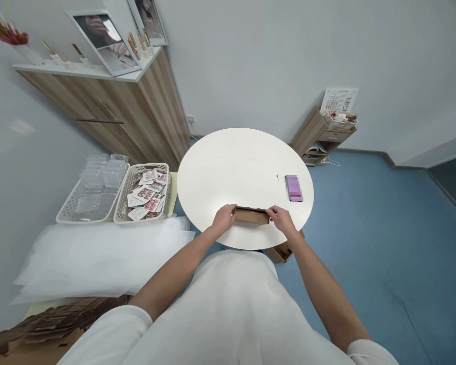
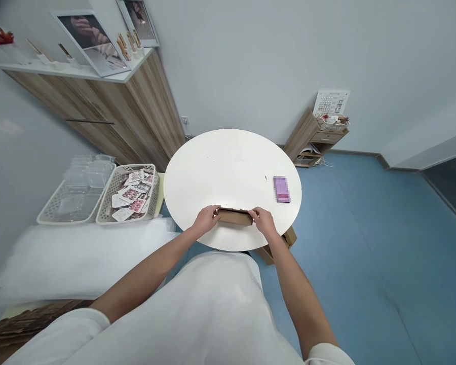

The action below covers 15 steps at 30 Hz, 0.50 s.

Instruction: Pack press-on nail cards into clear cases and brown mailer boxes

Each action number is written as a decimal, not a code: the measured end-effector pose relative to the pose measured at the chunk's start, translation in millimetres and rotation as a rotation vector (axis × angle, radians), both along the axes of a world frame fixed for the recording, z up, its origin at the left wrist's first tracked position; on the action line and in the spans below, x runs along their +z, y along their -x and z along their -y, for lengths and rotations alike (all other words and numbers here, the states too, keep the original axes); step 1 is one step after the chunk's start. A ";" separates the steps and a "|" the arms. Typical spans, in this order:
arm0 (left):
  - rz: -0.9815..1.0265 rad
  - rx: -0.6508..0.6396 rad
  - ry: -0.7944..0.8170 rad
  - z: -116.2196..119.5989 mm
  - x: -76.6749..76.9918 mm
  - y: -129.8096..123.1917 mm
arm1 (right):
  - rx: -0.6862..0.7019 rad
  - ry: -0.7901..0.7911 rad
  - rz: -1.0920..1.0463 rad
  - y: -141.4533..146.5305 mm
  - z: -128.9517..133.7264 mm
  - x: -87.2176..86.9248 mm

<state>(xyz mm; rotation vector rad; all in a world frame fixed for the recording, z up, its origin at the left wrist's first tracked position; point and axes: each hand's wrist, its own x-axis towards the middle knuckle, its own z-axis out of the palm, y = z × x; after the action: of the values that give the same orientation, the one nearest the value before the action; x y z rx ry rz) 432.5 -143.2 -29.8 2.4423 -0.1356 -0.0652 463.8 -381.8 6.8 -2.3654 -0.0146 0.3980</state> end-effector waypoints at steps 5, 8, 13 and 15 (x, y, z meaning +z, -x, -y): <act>-0.045 -0.013 -0.007 -2.0 3.5 -0.5 | 0.002 0.028 0.060 0.9 1.2 0.3; -0.080 -0.019 0.014 -2.1 5.2 -0.2 | 0.078 0.017 0.066 1.0 5.4 0.0; -0.089 -0.070 0.027 -5.0 6.9 0.5 | 0.196 0.070 0.209 6.5 12.4 -10.2; -0.097 -0.126 0.039 -9.3 7.7 0.5 | 0.184 0.127 0.289 11.9 12.7 -18.1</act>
<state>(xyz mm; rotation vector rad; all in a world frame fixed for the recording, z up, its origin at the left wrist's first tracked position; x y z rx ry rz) 432.0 -133.9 -22.1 2.3848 -0.2451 -0.2342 451.9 -394.5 -11.4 -2.5374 -0.3538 0.1434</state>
